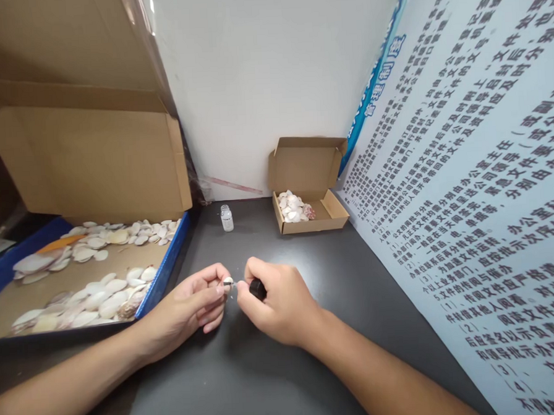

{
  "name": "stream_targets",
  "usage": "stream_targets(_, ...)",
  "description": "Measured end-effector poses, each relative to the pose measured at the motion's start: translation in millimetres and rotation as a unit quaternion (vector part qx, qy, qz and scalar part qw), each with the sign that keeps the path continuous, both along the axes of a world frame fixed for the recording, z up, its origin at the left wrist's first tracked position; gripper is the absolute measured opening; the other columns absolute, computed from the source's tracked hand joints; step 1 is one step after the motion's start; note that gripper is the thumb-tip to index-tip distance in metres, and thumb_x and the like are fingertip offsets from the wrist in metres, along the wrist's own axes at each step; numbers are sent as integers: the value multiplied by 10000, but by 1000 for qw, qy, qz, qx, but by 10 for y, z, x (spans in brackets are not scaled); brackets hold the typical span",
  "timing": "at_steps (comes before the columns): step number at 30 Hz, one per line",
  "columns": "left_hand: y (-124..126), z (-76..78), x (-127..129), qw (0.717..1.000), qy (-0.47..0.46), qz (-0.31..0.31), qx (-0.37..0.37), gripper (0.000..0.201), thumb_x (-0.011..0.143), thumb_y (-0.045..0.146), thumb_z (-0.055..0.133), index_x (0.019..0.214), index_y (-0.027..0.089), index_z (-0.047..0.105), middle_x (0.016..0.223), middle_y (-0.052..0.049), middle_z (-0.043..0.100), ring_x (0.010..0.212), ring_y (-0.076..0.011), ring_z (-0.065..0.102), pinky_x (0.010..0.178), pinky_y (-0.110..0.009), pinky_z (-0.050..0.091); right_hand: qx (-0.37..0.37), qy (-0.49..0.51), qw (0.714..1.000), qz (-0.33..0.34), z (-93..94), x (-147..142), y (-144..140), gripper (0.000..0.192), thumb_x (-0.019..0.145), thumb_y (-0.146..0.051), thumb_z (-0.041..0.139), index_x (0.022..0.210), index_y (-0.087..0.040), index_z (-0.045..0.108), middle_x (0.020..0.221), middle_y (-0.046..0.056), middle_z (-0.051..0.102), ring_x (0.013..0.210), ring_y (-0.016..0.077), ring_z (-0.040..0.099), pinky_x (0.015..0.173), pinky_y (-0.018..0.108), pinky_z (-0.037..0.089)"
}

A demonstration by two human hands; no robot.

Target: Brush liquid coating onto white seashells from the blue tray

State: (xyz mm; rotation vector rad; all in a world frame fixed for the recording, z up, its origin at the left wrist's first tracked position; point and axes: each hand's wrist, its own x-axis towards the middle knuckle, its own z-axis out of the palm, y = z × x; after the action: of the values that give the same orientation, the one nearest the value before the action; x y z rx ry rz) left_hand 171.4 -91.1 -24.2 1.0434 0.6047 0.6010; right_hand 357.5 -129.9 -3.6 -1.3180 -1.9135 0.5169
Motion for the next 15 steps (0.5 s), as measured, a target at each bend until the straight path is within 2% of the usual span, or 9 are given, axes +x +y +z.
stream_targets(4, 1, -2, 6, 1000, 8, -2, 5, 268, 863, 397, 663, 834, 208, 476, 548, 105, 326, 452, -51, 252, 453, -182, 336, 2, 0, 999, -37, 16, 6, 3, 221, 847, -222, 508, 676, -213, 369, 570, -60, 388, 522, 103, 356, 530, 241, 274)
stream_targets(8, -1, 5, 6, 1000, 4, 0, 2, 270, 855, 397, 671, 844, 212, 474, 538, 106, 331, 451, -56, 257, 455, -186, 339, 13, 15, 1000, 9, 26, 6, 2, 220, 850, -233, 516, 686, -216, 371, 577, -65, 380, 514, 98, 343, 521, 232, 283)
stream_targets(12, -1, 9, -2, 1000, 4, -5, 0, 262, 867, 396, 658, 836, 212, 474, 515, 113, 304, 447, -58, 243, 455, -183, 332, -6, -14, 1000, -19, 15, 10, 9, 217, 847, -224, 516, 679, -215, 378, 574, -61, 393, 524, 105, 350, 531, 242, 277)
stream_targets(15, -1, 1, -11, 1000, 5, -7, -1, 257, 865, 390, 659, 830, 212, 477, 515, 112, 303, 448, -58, 251, 459, -183, 337, 9, 11, 1000, -15, 17, 14, 3, 229, 856, -228, 511, 676, -217, 369, 573, -63, 381, 516, 101, 351, 524, 236, 284)
